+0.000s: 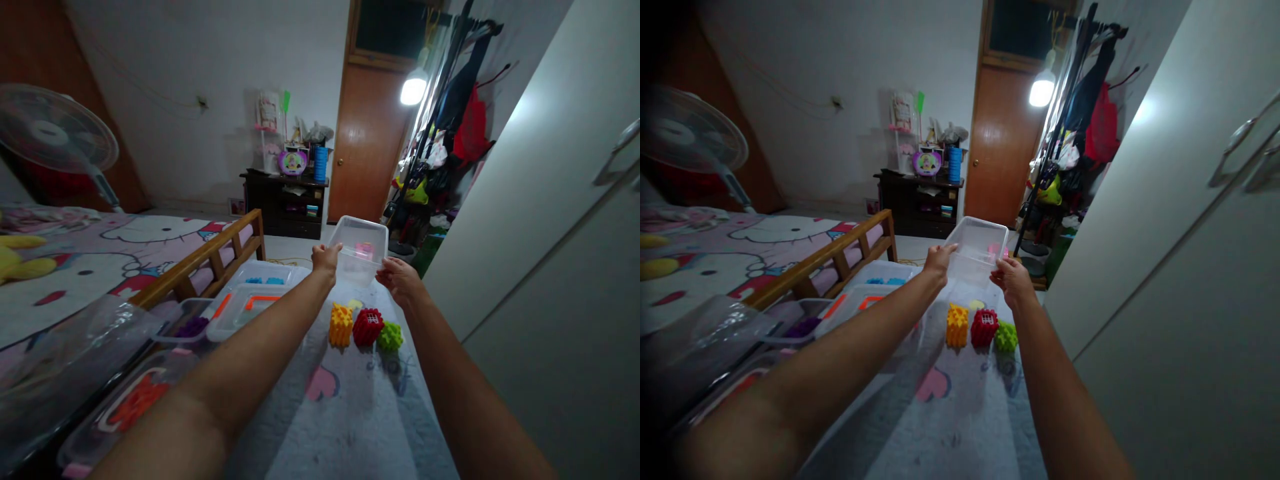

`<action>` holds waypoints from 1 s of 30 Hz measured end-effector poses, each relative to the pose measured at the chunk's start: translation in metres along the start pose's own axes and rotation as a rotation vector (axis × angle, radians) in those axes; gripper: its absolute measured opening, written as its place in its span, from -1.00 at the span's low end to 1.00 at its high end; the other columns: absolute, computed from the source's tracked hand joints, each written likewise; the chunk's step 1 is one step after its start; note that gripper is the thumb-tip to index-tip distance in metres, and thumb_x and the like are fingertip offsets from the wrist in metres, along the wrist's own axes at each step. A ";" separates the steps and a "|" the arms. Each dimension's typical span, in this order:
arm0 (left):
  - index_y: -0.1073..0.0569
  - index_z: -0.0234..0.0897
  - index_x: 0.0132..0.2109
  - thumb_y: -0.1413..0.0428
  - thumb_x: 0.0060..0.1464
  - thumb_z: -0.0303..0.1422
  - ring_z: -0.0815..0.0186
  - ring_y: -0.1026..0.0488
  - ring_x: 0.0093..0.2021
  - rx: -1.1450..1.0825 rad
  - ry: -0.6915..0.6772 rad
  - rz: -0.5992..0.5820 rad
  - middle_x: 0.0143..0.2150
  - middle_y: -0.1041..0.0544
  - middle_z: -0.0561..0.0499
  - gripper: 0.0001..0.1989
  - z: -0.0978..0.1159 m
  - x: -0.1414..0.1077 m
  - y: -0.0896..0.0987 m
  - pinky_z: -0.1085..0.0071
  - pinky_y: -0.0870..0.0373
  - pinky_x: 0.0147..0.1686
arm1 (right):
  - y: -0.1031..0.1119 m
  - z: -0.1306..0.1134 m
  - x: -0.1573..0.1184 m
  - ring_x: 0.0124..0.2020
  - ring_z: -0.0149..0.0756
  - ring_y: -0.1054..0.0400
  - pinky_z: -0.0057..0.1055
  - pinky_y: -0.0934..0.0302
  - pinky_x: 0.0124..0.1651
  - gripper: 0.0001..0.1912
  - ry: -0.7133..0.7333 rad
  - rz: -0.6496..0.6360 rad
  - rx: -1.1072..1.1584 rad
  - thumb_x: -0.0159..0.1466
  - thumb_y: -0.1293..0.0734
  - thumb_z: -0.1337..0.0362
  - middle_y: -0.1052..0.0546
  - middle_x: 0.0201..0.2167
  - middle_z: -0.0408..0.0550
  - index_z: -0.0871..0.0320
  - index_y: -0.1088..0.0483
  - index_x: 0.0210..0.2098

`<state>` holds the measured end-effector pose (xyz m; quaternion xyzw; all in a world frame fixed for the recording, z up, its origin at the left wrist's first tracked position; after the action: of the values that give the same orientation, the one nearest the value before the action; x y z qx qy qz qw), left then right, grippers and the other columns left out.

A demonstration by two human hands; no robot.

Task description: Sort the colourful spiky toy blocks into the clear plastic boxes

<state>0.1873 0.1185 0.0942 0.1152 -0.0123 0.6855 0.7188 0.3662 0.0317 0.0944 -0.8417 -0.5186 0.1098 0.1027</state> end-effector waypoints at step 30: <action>-0.47 -0.34 -0.37 -0.20 -0.07 -0.51 0.34 -0.49 -0.49 -0.585 0.571 0.012 -0.45 -0.55 0.01 -0.94 0.000 -0.268 0.156 0.46 -0.44 -0.47 | 0.055 0.080 -0.270 -0.09 -0.11 -0.42 -0.28 -0.33 -0.15 -0.59 -0.157 -0.355 -0.028 0.19 -0.38 -0.11 -0.58 -0.17 0.01 0.05 -0.58 -0.16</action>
<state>0.0175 -0.1393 0.0701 -0.2893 -0.0073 0.6617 0.6917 0.2713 -0.2300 0.0231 -0.7273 -0.6667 0.1480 0.0677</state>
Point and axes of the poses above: each hand's wrist, its own x-axis towards the middle knuckle, its own y-axis out of the back of the hand, z = x × y, the point moved 4 cm from there along x, towards the middle knuckle
